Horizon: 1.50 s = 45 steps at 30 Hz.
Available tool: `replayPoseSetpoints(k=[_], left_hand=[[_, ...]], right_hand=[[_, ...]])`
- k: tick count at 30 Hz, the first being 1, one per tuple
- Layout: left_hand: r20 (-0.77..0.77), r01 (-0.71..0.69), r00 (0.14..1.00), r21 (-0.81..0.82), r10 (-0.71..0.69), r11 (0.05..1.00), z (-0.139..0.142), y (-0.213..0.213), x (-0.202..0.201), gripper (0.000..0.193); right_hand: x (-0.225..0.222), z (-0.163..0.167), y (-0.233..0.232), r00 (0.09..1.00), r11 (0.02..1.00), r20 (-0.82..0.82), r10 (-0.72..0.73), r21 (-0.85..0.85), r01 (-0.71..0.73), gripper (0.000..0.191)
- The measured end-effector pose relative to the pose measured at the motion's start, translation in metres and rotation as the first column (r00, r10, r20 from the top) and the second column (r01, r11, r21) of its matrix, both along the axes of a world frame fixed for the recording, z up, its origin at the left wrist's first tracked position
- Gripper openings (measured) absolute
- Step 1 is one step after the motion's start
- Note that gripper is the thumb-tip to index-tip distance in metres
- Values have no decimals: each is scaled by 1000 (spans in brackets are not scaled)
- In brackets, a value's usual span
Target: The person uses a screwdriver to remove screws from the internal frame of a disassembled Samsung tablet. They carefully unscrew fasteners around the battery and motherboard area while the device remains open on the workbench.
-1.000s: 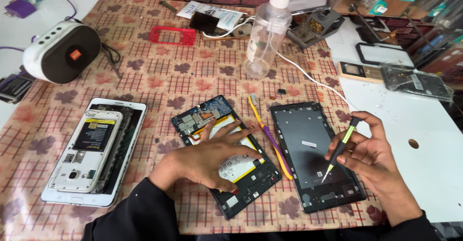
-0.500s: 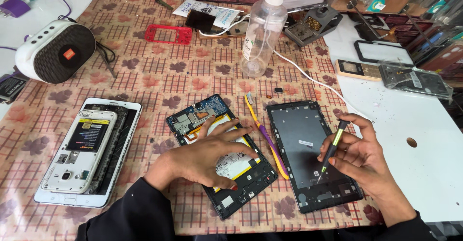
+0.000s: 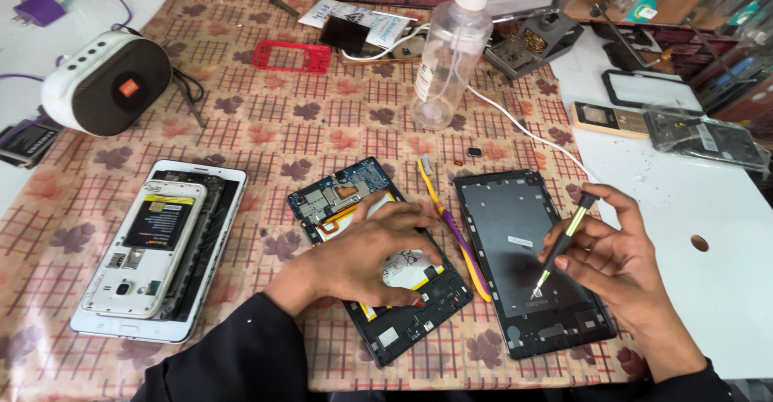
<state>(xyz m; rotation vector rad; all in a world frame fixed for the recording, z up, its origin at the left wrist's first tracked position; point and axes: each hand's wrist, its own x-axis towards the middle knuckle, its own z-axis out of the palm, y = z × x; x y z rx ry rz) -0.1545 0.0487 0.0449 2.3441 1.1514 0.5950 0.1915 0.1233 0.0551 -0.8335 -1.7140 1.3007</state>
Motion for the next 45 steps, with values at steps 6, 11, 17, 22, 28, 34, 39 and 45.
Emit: replayPoseSetpoints(k=[6,11,17,22,28,34,39,45], left_hand=[[11,-2,1000,58,1,998,0,2,1,51],[14,8,1000,68,-9,998,1,1,1,54],[2,16,1000,83,-16,996,2,0,2,61],[-19,8,1000,47,-7,999,1,0,2,60],[-14,8,1000,48,-8,999,0,0,4,58],[-43,7,999,16,-7,1000,2,-1,5,58],[-19,1,1000,16,-1,1000,4,-3,5,58],[-5,14,1000,27,-13,1000,5,-3,3,58]], right_hand=[[-47,10,-6,990,985,-27,139,108,-135,90],[-89,2,-26,935,928,-27,355,129,-349,88],[-97,-2,-39,937,933,-23,350,95,-346,87],[-97,-4,-34,947,941,-12,322,116,-319,86],[-94,-9,-31,957,949,25,289,125,-290,87],[-61,-7,-14,939,934,-42,340,132,-332,84],[-10,-3,10,973,972,-29,228,72,-225,84],[14,-10,22,989,989,-15,146,11,-146,83]])
